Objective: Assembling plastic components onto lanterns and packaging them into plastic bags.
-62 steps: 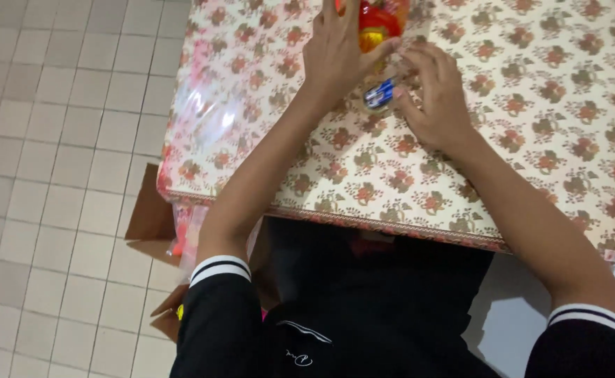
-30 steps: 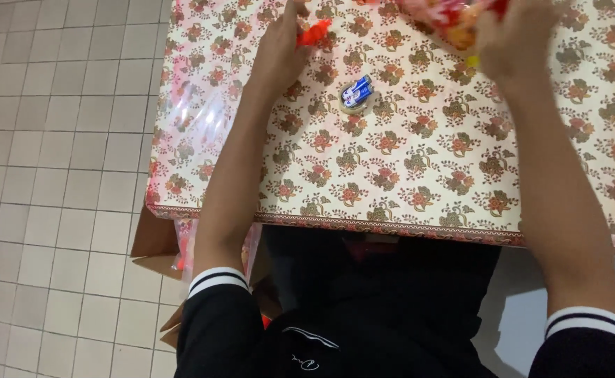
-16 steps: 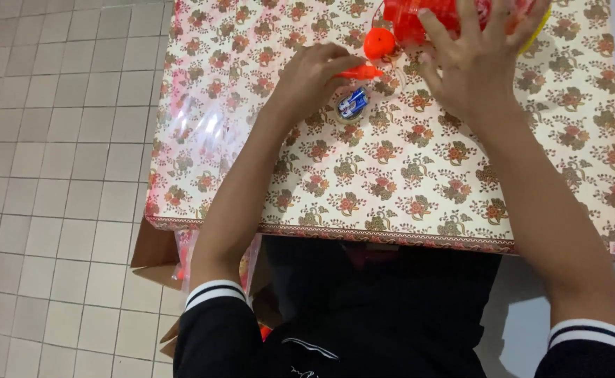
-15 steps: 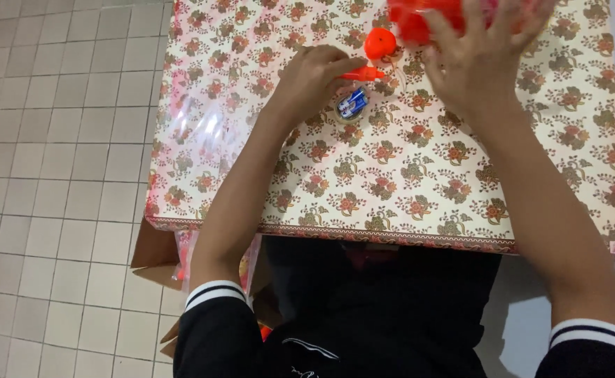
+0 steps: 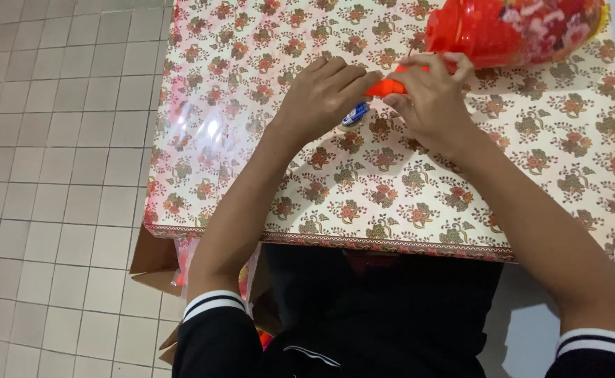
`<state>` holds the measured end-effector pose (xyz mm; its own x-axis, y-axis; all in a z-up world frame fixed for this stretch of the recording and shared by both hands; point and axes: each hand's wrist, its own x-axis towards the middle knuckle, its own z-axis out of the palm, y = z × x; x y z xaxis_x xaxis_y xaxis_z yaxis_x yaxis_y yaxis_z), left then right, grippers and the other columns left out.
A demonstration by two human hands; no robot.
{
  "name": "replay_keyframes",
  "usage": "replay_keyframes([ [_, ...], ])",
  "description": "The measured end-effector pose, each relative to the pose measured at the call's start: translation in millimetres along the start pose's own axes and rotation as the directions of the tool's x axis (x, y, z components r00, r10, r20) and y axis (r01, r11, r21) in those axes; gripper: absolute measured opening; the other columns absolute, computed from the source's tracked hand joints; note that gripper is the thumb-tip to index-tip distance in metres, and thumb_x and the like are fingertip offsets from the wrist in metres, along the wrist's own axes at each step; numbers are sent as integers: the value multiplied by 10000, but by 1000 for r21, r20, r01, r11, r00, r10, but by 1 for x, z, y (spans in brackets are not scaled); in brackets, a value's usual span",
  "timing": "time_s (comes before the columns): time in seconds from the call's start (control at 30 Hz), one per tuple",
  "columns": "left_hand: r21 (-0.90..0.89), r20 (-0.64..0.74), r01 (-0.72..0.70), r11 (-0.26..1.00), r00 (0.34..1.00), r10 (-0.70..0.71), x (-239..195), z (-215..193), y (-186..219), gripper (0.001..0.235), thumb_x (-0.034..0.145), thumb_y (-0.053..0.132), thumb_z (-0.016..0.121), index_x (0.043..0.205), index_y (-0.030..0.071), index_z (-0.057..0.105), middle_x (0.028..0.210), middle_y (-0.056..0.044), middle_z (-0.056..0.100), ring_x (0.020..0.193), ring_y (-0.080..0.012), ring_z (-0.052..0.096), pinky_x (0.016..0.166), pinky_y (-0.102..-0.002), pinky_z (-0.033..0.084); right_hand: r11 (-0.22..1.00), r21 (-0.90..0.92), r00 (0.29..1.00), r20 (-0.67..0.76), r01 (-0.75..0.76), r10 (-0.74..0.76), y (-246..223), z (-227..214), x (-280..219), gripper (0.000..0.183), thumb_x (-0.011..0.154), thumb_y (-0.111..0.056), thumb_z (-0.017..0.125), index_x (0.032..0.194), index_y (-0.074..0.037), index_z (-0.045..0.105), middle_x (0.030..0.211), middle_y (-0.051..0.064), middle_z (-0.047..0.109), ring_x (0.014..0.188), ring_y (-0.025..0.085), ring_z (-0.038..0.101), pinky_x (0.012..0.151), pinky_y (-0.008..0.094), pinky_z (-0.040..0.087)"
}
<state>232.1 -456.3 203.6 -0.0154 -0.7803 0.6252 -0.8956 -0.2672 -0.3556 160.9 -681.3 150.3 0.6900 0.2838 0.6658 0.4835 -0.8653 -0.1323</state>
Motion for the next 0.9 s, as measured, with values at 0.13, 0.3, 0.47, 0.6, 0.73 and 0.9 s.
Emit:
replay_keyframes([
  [0.13,56,69,4,998,998,-8,1,0,3,281,978,235,795,1208,134,669,1020,-19,770,837,-150,692,733,-290,550,999,23,996,-85,26,-24,1,5,-4,682,1144,-523,188,923,-96,673,902,24,673,1033,261,626,1048,450,215],
  [0.3,4,178,78,997,981,-77,0,-2,9,234,1006,239,723,1181,110,636,894,-20,722,728,-153,679,619,-318,609,996,-48,990,-115,78,-83,9,11,-7,608,1141,-504,276,874,-69,607,844,67,632,936,274,607,1033,471,239],
  [0.47,-107,449,277,955,871,-202,0,-11,8,342,1110,311,442,877,107,587,690,14,628,387,-89,425,321,-244,315,910,-325,936,-150,257,-318,5,1,-2,156,1110,-327,734,1044,-190,766,896,-55,765,1029,186,667,1098,361,216],
  [0.6,-151,444,291,945,874,-198,0,-18,6,745,1011,692,166,1175,126,620,555,77,563,365,-61,358,350,-239,248,885,-421,929,-207,198,-306,-1,-7,-2,221,1137,-426,691,1048,-263,810,921,-103,757,1083,139,671,1169,377,159],
  [0.73,-63,426,273,960,877,-221,7,-23,9,447,1012,551,612,1160,152,475,789,9,624,459,-99,428,349,-240,316,921,-343,945,-193,187,-264,-5,-10,-3,271,1097,-463,766,1042,-199,797,994,-43,753,1140,201,664,1152,411,167],
  [0.9,-17,144,145,989,980,-141,9,-19,9,216,1025,322,686,984,115,640,977,-44,652,753,-163,627,594,-289,566,943,-293,951,-214,155,-223,-3,-7,-5,239,1065,-405,827,1045,-168,801,1017,-19,759,1155,208,651,1124,418,181],
])
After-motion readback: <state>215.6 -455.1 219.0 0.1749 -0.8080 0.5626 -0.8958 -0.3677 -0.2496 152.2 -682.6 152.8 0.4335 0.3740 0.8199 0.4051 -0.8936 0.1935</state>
